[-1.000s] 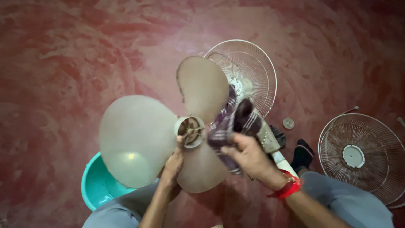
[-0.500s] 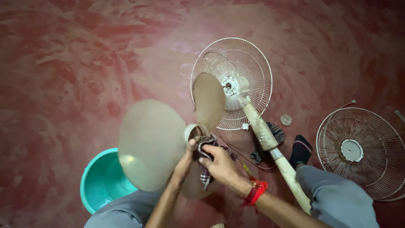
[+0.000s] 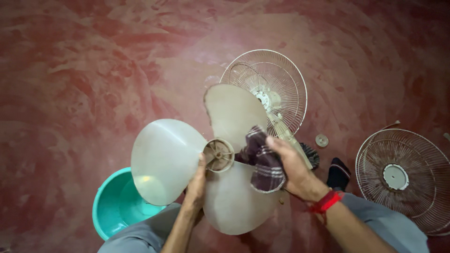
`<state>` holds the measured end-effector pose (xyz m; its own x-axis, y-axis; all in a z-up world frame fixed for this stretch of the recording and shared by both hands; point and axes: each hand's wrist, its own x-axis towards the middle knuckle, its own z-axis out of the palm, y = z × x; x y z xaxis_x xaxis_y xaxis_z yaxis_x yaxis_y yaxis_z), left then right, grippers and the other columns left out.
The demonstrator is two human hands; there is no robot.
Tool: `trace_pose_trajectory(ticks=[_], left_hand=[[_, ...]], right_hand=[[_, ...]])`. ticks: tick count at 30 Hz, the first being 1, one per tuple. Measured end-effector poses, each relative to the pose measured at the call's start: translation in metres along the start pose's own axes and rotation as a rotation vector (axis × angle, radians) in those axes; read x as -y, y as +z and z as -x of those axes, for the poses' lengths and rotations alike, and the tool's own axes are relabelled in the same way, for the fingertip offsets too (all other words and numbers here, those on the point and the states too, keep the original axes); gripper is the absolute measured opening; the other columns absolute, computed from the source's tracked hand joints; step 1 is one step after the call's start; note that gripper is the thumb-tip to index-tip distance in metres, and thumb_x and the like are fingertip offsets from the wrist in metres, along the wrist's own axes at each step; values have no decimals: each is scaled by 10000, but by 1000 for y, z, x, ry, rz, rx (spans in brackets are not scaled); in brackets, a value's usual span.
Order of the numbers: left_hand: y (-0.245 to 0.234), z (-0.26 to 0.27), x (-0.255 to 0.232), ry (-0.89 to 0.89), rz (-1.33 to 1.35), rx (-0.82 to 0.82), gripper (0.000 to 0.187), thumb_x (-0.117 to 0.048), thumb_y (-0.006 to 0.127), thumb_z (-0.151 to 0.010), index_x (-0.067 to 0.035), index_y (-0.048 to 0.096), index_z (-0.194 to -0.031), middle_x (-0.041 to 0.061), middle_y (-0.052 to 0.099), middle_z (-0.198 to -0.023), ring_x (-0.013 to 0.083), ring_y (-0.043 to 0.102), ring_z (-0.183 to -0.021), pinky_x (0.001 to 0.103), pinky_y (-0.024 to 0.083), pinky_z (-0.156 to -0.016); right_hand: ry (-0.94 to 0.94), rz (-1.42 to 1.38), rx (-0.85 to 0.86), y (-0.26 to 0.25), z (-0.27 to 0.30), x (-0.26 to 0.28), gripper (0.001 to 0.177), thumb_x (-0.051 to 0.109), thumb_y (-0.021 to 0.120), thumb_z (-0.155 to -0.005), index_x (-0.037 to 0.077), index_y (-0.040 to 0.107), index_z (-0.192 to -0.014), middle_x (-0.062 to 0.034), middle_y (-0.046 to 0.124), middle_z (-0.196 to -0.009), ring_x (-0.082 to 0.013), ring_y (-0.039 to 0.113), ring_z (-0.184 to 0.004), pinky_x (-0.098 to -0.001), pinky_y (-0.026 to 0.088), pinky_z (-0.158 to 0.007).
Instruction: The person unscrews the cap and removes the fan blade assembly from the standing fan, then cleans the center hub of the blades using a cloth and a small screwdriver.
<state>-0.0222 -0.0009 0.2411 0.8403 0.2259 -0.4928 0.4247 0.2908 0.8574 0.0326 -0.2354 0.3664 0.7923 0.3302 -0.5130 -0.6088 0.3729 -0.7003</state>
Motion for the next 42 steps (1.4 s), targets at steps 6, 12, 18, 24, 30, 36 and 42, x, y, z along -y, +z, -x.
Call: trace_pose_trajectory(ticks=[6,12,18,24,30,36,42], left_hand=[[16,28,-27,-283,-172,35,827,-704,440,-843,-127,543,-1426,70,566,-1443,211,545,-1293,352,398,-1085],[18,36,-45,-285,-207,53,793,-704,435,-850,-135,601,-1377,67,648,-1327,196,619,-1186,344,462,-1019],[-20,7,-24,-362,-239,382,671,-542,660,-799,-75,656,-1281,89,687,-1239,205,639,-1078,358,500,-944],[-44,9,-26,-572,245,703,630,-493,629,-894,31,624,-1244,202,655,-1181,277,623,-1066,416,498,-952],[-48,11,-24,-450,552,867,500,-419,553,-875,-102,578,-1261,199,671,-1194,302,645,-1093,417,505,-939],[-22,3,24,-385,291,669,525,-389,585,-862,-81,564,-1286,170,681,-1181,274,654,-1069,394,513,-930],[4,15,13,-266,276,523,556,-358,617,-848,-59,550,-1312,142,690,-1169,246,663,-1045,371,521,-922]], right_hand=[[-565,837,278,15,-5,-23,310,163,567,-967,-57,669,-1160,-102,617,-1079,-198,618,-954,-305,503,-816],[-644,1291,226,25,7,-10,331,185,648,-893,-14,646,-1159,-126,597,-1073,-277,662,-903,-358,523,-775],[-645,1479,302,19,4,-28,574,332,793,-746,33,613,-1201,-133,612,-1084,-327,658,-919,-407,527,-770],[-569,1287,262,12,-4,-43,465,351,828,-757,15,655,-1029,-152,686,-931,-319,687,-850,-385,535,-745],[-425,1264,16,17,-10,-41,304,305,729,-830,8,677,-866,-138,653,-655,-261,650,-563,-385,498,-562],[-402,999,-346,21,-16,-40,315,305,786,-809,6,694,-784,-91,676,-612,-149,591,-541,-325,475,-515],[-318,621,-115,18,-29,-69,221,228,728,-872,8,732,-881,-6,709,-741,-61,598,-635,-248,501,-577]])
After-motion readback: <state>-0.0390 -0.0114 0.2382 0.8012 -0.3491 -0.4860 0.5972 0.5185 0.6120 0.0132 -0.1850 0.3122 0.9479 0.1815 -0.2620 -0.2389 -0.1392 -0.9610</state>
